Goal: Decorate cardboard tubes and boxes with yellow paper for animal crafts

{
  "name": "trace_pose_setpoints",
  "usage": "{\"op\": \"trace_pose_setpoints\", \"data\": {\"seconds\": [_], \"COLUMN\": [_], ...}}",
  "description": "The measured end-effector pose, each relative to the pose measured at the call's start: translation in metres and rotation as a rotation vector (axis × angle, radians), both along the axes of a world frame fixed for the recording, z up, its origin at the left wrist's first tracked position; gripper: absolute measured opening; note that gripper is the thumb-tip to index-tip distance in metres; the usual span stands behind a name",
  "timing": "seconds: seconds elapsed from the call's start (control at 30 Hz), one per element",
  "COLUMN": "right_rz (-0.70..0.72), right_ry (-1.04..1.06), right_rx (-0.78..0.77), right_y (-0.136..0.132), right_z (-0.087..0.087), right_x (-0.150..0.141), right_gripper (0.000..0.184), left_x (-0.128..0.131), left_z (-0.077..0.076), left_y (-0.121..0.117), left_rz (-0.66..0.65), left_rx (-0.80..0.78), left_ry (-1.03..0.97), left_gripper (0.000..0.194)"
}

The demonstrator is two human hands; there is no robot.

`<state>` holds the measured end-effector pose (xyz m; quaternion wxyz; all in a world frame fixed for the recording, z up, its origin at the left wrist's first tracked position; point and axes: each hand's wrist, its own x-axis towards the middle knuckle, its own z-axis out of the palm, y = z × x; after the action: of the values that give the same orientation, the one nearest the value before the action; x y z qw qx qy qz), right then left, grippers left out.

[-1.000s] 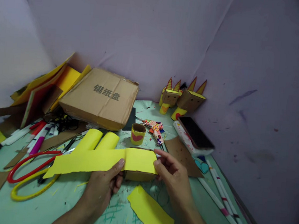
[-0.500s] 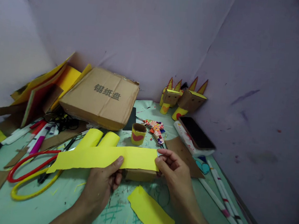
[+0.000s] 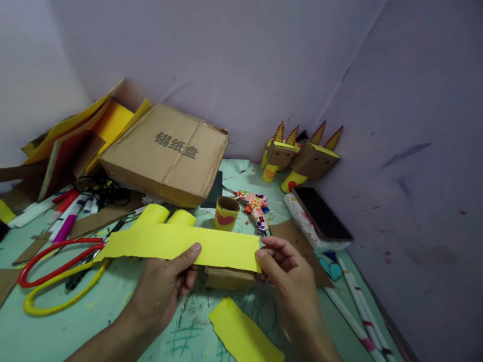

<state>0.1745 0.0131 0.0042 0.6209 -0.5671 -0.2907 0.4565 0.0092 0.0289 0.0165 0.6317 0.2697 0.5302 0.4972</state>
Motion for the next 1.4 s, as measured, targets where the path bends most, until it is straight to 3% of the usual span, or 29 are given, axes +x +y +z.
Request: {"op": "trace_pose_setpoints", "data": {"seconds": [0.3,0.47,0.7,0.93,1.17,1.4], "right_rz": [0.077,0.117,0.128,0.107,0.122,0.039], "right_ry": [-0.072,-0.262,-0.537,-0.504,-0.511,-0.534], "right_rx": [-0.007,-0.029,0.115,0.029,0.061,0.114], "right_y": [-0.005,-0.006,-0.006,-0.007,-0.005,-0.005], "right_z": [-0.005,-0.014,-0.015,-0.015,-0.019,-0.026], "right_x": [-0.001,0.002,0.001,0.000,0.001,-0.003], "right_gripper": [0.027,0.034,0.033,0.037,0.034,0.029], "left_x": [0.001,0.001,0.003,0.003,0.001,0.003], "left_z": [-0.009,-0.012,-0.012,-0.012,-0.018,-0.025], "left_y": [0.000,-0.001,-0.001,-0.001,-0.001,-0.001], "left_rz": [-0.033,-0.033,-0.026,-0.031,-0.019,-0.011], "left_rx": [-0.067,-0.076,-0.097,-0.074,-0.063,-0.084], "left_ry": [0.041,0.052,0.083,0.097,0.112,0.124], "left_gripper": [0.039,0.042,0.046,0.048,0.051,0.051]}}
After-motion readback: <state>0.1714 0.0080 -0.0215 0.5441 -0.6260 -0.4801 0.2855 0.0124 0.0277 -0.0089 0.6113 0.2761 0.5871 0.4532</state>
